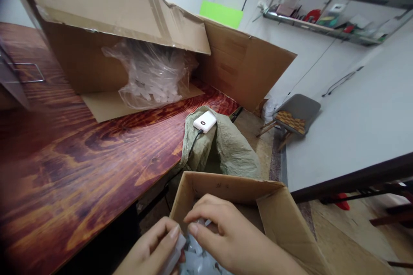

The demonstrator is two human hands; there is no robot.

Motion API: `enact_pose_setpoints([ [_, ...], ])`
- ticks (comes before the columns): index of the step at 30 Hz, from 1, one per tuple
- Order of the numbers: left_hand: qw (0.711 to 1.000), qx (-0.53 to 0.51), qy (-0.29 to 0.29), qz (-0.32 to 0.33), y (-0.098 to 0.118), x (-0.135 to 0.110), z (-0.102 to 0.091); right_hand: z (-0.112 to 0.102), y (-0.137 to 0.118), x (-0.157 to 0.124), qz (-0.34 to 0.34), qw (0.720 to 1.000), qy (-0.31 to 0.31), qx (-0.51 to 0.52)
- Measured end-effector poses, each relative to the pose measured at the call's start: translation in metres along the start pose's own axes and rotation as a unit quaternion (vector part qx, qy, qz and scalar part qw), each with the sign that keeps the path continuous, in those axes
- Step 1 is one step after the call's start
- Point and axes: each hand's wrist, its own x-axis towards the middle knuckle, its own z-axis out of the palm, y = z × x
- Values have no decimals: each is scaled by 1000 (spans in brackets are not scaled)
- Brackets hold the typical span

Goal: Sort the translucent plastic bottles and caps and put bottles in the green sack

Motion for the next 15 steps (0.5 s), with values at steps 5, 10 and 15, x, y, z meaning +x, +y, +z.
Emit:
enact_pose_setpoints([
  [5,999,-3,24,-31,5,-1,1,9,-1,-9,-9,1000,-3,8],
  [10,999,31,13,1,5,-2,0,21,6,-9,18,995,30,96],
  [15,996,82,32,22,7,-1,-2,8,-3,-13,2,996,-57,73],
])
